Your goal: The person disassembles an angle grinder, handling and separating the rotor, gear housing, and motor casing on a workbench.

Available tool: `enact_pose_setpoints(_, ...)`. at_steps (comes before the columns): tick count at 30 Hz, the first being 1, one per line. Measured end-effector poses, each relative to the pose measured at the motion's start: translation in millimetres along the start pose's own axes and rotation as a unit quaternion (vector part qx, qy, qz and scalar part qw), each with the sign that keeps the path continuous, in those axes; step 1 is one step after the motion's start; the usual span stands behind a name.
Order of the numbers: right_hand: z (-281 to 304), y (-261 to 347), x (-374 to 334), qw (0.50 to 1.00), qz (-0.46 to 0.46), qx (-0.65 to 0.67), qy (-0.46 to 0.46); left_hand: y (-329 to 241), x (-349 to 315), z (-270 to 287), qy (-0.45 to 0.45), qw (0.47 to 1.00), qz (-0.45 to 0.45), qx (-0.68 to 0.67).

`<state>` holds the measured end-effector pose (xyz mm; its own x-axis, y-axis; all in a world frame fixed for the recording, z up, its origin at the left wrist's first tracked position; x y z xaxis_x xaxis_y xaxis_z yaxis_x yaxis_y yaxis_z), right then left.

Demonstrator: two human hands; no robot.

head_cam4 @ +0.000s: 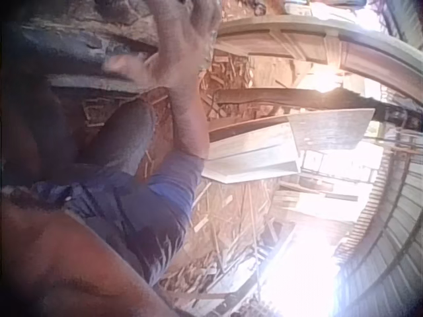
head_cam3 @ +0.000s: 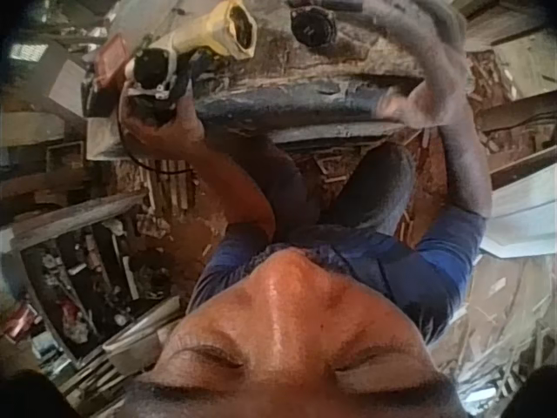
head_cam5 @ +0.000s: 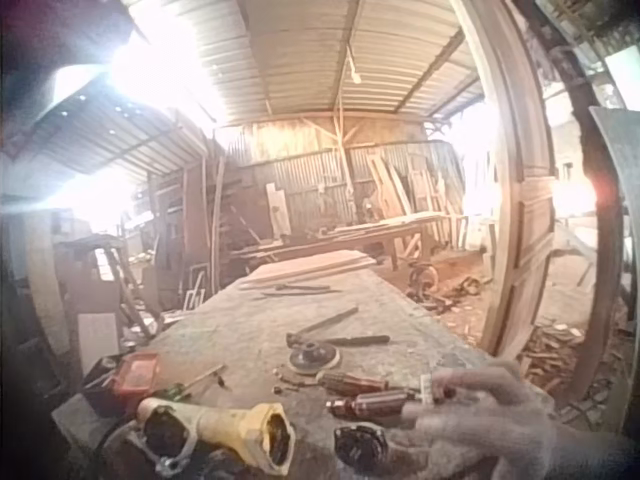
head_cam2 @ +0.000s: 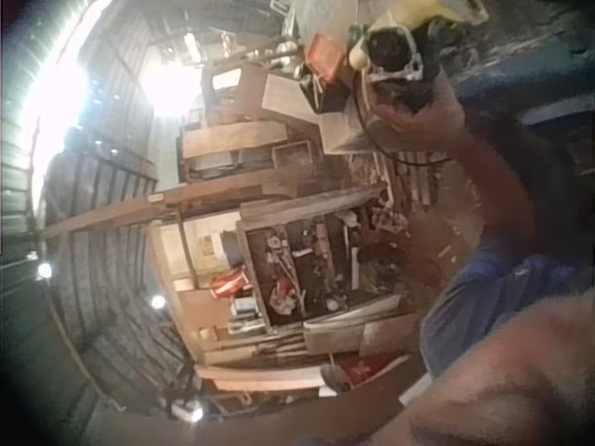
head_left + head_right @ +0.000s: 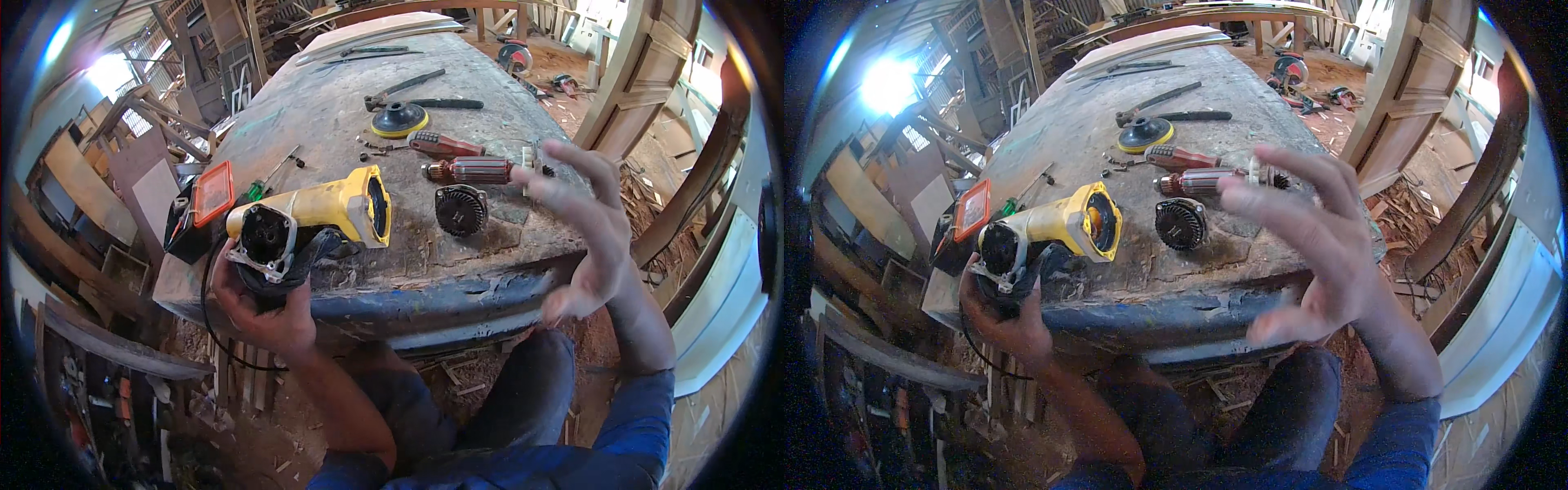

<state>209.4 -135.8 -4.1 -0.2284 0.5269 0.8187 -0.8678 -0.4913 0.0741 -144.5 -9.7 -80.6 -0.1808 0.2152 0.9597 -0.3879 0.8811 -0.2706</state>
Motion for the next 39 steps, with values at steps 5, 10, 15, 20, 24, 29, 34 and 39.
enact_pose_setpoints(5,-1,-23,1,0.984,-0.177,0.03,0.006,1,-1,-2,-0.004,0.999,0.051,-0.015)
enact_pose_setpoints(10,-8,-23,7,0.98,-0.197,-0.011,0.019,-1,-1,0,0.007,0.998,0.055,-0.007)
enact_pose_setpoints(15,-8,-4,31,0.986,-0.112,-0.05,0.114,2,-1,-5,-0.002,0.999,0.021,-0.047)
enact_pose_setpoints(20,-29,16,80,0.959,-0.067,-0.07,0.266,1,0,3,-0.004,0.999,0.002,-0.033)
enact_pose_setpoints(24,-54,17,87,0.933,-0.019,-0.078,0.352,5,-2,2,-0.005,0.998,0.016,-0.054)
enact_pose_setpoints(29,-66,13,90,0.902,-0.057,-0.095,0.418,2,1,2,-0.015,0.998,0.014,-0.063)
enact_pose_setpoints(34,-65,16,92,0.9,-0.055,-0.094,0.423,0,4,6,-0.012,0.999,0.002,-0.05)
enact_pose_setpoints(39,-63,7,86,0.906,-0.089,-0.055,0.411,1,3,5,-0.016,0.998,0.003,-0.058)
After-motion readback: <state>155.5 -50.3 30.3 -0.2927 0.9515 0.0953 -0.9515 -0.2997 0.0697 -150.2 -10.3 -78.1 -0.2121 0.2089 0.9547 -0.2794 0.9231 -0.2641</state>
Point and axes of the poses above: each hand's wrist, its own x-axis towards the middle knuckle, its own z-axis out of the back of the hand, y = z × x, the point moved 7 cm from there along x, towards the middle knuckle, and after that the axes turned 15 degrees about -z, right-handed, at the moved point
